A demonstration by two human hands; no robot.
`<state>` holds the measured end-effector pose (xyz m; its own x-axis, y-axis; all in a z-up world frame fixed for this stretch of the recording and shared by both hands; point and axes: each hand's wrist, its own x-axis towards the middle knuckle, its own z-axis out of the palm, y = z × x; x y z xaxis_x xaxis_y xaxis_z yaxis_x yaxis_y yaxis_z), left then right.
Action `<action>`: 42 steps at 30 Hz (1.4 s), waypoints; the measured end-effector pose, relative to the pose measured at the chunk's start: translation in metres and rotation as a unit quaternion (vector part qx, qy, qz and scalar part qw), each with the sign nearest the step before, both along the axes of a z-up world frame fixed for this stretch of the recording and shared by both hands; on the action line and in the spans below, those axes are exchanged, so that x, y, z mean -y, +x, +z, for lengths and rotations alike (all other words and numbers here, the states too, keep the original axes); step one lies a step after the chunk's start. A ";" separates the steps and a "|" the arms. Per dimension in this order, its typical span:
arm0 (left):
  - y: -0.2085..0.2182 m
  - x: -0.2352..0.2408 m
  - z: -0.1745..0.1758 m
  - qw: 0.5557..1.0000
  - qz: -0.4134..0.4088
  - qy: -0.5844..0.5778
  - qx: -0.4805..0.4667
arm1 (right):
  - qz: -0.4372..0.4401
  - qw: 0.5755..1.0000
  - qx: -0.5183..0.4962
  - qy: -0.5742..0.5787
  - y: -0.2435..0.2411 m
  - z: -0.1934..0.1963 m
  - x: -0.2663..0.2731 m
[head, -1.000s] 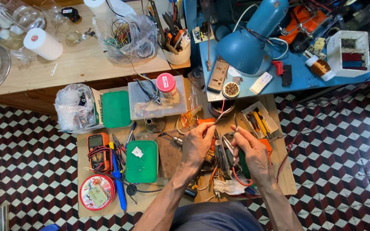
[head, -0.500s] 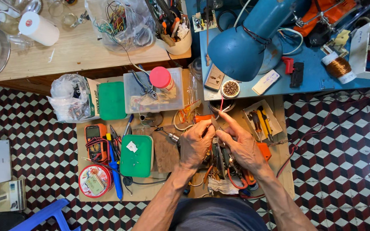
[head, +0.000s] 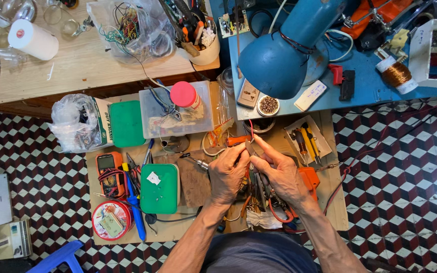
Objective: The person strips insulation from red and black wires using wire cutters, then uses a heat gun to heat the wire ends. They repeatedly strip and heat the same wire ends throughout the clip.
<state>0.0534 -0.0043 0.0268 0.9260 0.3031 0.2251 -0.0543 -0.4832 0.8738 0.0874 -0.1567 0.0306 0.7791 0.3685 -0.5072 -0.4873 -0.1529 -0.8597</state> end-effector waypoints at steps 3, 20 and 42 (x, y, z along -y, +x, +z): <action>-0.001 -0.003 -0.001 1.000 0.001 -0.001 0.007 | -0.007 0.999 0.042 0.025 -0.002 -0.008 -0.003; -0.002 -0.006 -0.050 0.904 0.009 -0.398 -0.154 | -0.100 0.984 -0.061 0.132 -0.017 0.004 -0.013; -0.010 -0.022 -0.037 0.814 0.048 -0.536 -0.220 | -0.089 0.903 -0.201 0.368 -0.013 0.006 -0.036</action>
<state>0.0438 0.0178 -0.0105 0.8060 0.1838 -0.5626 0.3701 0.5852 0.7215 0.0741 -0.1204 0.0363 0.6667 0.6076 -0.4317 -0.7433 0.4998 -0.4446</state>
